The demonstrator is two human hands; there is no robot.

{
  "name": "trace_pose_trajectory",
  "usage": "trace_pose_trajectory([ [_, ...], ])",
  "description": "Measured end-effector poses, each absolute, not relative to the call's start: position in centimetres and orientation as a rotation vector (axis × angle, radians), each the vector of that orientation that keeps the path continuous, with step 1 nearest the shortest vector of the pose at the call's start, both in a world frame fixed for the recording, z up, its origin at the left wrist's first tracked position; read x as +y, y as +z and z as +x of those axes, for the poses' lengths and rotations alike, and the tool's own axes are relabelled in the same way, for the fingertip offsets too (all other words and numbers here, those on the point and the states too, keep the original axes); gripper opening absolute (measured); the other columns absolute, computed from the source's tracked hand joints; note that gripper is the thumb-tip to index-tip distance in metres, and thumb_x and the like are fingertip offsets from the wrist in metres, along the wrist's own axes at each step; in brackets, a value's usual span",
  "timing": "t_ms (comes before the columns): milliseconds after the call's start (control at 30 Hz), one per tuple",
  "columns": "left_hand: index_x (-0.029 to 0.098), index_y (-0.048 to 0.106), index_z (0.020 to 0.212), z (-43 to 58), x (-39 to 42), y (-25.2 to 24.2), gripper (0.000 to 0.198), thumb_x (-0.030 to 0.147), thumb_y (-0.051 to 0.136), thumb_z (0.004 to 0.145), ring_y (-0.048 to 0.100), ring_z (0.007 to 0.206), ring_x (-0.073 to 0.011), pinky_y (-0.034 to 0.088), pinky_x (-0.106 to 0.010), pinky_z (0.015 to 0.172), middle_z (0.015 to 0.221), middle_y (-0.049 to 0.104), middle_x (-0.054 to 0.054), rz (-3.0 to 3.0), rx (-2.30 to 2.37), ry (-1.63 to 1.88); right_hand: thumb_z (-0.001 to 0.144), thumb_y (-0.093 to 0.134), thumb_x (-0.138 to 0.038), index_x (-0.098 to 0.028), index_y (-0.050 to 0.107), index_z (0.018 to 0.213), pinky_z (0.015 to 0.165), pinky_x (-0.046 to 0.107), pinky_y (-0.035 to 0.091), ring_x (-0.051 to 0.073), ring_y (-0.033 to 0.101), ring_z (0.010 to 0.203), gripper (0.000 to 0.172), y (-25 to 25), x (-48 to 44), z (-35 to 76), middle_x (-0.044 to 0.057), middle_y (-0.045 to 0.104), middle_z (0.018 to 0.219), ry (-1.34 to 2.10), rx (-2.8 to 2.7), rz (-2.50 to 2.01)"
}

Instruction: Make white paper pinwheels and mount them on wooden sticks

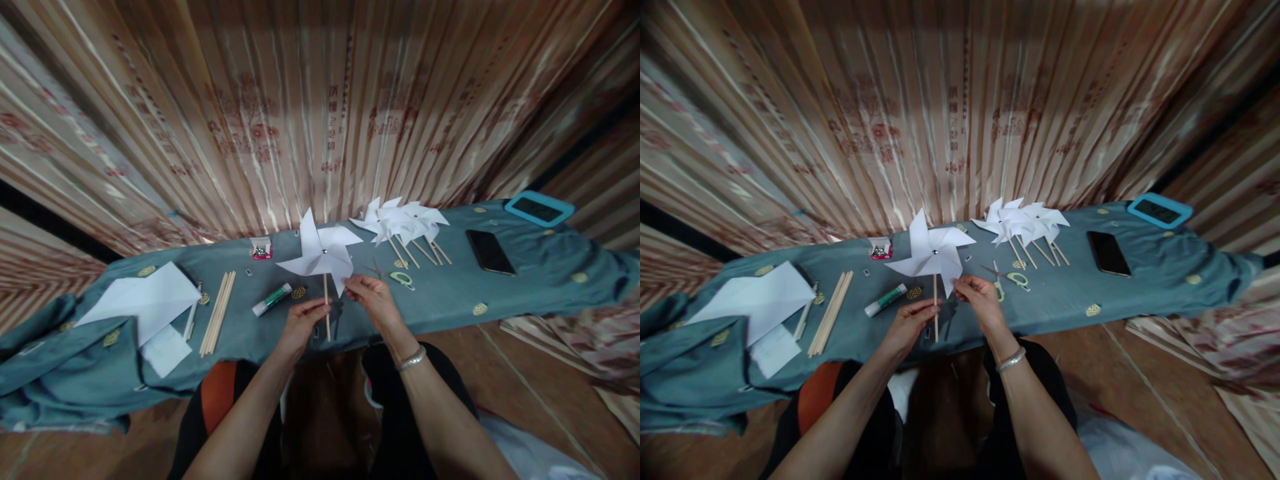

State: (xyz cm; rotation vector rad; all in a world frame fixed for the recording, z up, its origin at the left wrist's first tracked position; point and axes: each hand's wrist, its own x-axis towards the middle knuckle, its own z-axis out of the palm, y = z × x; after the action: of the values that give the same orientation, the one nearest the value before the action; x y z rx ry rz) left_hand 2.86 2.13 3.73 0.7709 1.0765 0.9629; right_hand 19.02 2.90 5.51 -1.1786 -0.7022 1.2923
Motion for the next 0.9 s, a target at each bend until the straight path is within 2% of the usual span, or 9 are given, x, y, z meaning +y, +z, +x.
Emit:
trace_pose_trajectory([
  [400,0.016,0.079,0.078,3.1,2.1,3.9,0.037,0.033,0.089,0.046,0.064,0.067,-0.014,0.049,-0.028,0.075,0.077,0.076,-0.007,0.766,1.051,0.975,0.052,0.087,-0.046,-0.019,0.068,0.056,0.059,0.025,0.039,0.01,0.053,0.056,0.033,5.5,2.5,18.1,-0.001,0.066,0.06,1.39,-0.768,-1.127],
  [633,0.017,0.079,0.074,3.3,2.0,4.0,0.038,0.034,0.091,0.042,0.066,0.07,-0.0161,0.05,-0.032,0.083,0.078,0.077,-0.007,0.737,1.034,0.994,0.054,0.085,-0.047,-0.02,0.068,0.056,0.059,0.026,0.039,0.011,0.053,0.056,0.032,5.5,2.5,17.8,0.0,0.068,0.061,1.411,-0.817,-1.121],
  [900,0.016,0.079,0.085,3.1,1.9,3.8,0.041,0.034,0.088,0.05,0.068,0.078,-0.0192,0.049,-0.034,0.087,0.086,0.077,-0.01,0.813,1.017,0.956,0.056,0.083,-0.051,-0.02,0.068,0.055,0.058,0.026,0.041,0.011,0.051,0.054,0.034,5.5,2.5,17.1,-0.001,0.064,0.055,1.345,-0.92,-1.158],
])
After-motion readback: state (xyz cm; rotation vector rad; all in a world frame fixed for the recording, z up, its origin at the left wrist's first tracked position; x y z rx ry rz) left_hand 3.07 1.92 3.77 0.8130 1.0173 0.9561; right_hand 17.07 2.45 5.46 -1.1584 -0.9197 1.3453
